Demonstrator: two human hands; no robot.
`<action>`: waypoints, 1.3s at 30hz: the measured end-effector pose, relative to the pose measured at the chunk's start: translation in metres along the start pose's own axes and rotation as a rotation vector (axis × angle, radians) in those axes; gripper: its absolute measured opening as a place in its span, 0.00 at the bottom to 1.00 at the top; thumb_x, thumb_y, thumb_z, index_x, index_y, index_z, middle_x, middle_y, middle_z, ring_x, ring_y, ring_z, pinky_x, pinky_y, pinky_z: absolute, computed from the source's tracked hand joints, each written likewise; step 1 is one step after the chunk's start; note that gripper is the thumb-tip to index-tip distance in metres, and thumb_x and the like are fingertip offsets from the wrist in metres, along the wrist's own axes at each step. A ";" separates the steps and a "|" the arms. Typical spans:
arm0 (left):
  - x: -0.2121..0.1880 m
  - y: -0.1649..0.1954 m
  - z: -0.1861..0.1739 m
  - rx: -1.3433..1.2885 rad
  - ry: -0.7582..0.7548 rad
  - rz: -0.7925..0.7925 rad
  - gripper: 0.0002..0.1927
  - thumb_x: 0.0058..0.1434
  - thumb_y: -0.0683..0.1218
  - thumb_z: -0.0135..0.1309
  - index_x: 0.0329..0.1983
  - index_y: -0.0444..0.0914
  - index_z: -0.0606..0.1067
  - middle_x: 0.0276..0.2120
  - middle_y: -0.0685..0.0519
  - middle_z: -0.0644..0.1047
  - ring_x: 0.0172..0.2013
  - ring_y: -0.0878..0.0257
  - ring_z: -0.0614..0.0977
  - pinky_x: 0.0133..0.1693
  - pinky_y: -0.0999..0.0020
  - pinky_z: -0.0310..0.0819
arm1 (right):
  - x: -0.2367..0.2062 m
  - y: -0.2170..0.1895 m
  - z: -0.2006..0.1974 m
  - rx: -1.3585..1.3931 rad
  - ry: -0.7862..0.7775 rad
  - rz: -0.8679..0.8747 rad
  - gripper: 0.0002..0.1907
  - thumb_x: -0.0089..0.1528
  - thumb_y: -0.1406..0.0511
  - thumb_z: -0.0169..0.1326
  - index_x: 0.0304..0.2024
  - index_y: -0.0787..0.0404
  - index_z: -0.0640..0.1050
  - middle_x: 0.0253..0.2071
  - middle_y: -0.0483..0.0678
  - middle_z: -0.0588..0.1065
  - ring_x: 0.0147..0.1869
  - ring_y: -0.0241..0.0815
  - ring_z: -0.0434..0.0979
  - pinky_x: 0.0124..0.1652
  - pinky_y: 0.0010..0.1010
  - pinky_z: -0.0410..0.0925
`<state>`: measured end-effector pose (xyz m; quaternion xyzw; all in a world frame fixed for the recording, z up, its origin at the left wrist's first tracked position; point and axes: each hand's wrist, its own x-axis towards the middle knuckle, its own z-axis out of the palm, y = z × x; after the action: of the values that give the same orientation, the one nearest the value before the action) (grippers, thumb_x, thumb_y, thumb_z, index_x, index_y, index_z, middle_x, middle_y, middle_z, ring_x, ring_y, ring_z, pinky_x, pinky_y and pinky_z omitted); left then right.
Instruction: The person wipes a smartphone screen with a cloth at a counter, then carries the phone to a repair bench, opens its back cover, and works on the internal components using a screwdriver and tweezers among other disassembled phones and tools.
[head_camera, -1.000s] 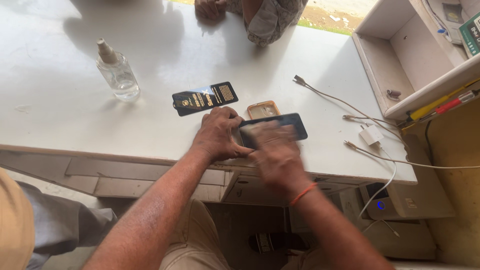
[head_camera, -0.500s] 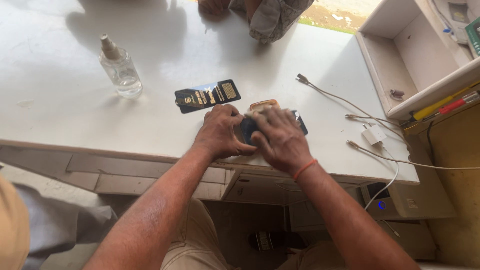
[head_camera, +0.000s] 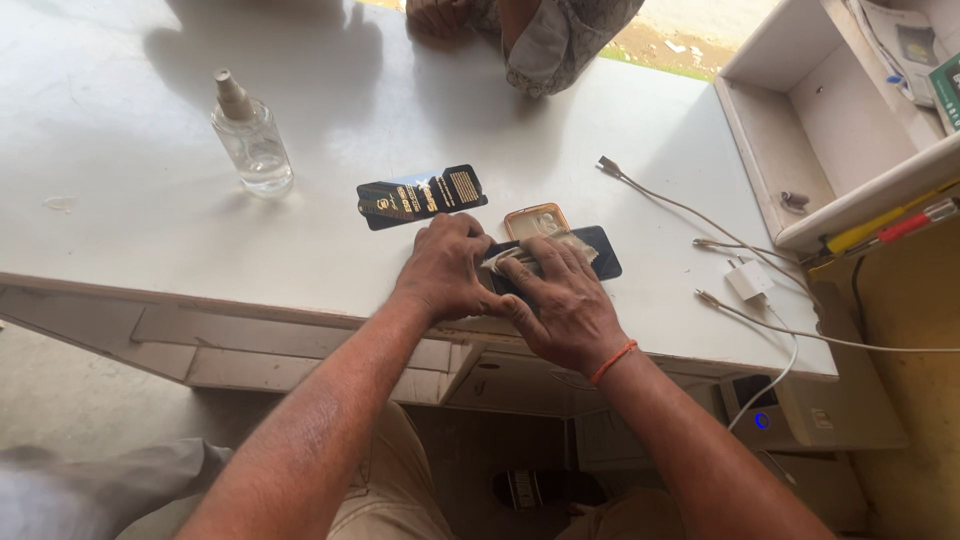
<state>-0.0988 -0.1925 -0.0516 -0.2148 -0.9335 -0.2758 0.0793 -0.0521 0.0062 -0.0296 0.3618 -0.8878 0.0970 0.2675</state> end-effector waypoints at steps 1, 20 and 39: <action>-0.001 0.000 0.001 -0.013 0.018 0.013 0.36 0.38 0.66 0.72 0.43 0.39 0.82 0.50 0.52 0.73 0.55 0.56 0.71 0.59 0.59 0.65 | 0.001 0.000 0.002 0.011 -0.073 0.059 0.27 0.72 0.45 0.39 0.58 0.53 0.77 0.59 0.58 0.69 0.65 0.59 0.70 0.65 0.53 0.61; 0.002 0.027 -0.008 -0.022 0.023 0.001 0.42 0.36 0.65 0.75 0.50 0.37 0.80 0.52 0.52 0.72 0.57 0.57 0.69 0.62 0.61 0.63 | -0.010 0.029 -0.005 -0.061 -0.213 0.185 0.39 0.72 0.43 0.31 0.73 0.64 0.61 0.74 0.65 0.59 0.79 0.61 0.54 0.73 0.49 0.46; 0.002 0.011 -0.004 -0.012 -0.003 -0.051 0.42 0.37 0.66 0.75 0.49 0.36 0.80 0.50 0.51 0.71 0.54 0.58 0.70 0.59 0.63 0.67 | -0.033 0.048 -0.010 -0.036 -0.136 0.362 0.33 0.74 0.52 0.34 0.71 0.71 0.63 0.72 0.69 0.61 0.77 0.64 0.57 0.73 0.49 0.48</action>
<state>-0.0955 -0.1857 -0.0424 -0.1916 -0.9372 -0.2830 0.0696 -0.0616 0.0637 -0.0377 0.1972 -0.9559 0.1029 0.1916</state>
